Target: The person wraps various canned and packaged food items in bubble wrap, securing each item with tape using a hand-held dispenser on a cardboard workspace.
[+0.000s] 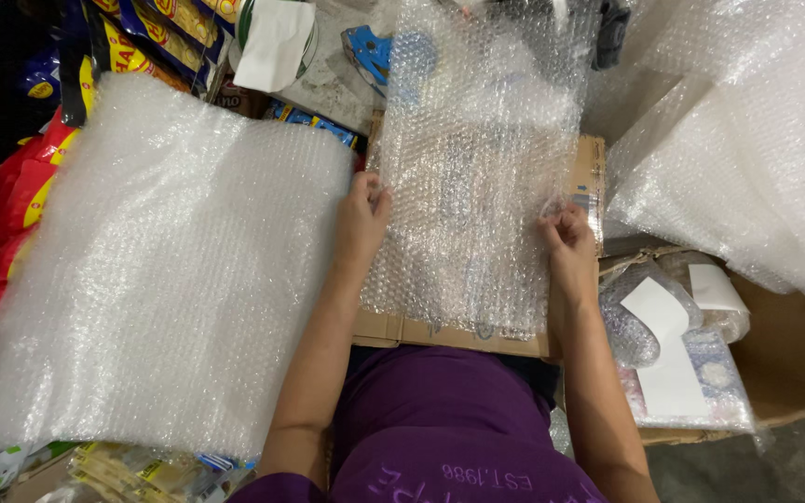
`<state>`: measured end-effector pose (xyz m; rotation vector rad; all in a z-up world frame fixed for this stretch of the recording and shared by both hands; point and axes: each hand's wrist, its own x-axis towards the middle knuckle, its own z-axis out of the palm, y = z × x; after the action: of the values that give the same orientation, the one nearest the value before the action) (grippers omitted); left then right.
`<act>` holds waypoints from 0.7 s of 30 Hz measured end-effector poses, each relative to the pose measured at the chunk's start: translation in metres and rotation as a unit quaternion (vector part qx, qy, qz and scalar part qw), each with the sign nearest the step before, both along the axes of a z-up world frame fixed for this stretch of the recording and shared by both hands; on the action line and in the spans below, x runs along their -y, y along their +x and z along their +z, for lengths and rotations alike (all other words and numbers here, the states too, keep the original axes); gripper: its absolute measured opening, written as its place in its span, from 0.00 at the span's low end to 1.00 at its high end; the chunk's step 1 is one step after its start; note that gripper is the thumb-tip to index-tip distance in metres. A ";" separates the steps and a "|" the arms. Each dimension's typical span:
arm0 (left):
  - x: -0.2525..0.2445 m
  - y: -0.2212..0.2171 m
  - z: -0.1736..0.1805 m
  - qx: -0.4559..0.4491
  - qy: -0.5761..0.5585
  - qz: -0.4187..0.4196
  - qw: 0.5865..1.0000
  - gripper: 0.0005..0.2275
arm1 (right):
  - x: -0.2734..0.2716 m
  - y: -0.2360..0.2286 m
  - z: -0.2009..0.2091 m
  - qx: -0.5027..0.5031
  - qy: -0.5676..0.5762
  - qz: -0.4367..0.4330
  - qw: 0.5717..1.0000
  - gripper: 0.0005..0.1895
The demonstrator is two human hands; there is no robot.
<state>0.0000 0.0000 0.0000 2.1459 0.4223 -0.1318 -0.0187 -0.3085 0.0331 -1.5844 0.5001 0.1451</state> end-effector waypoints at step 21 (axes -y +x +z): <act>0.080 0.000 -0.029 0.089 0.299 -0.352 0.883 0.35 | 0.030 0.007 -0.036 0.048 -0.211 0.195 0.957 0.05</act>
<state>0.0000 -0.0800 -0.0286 2.8030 -0.5196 -0.2293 -0.0118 -0.3386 -0.0033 -2.0890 0.1361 0.2722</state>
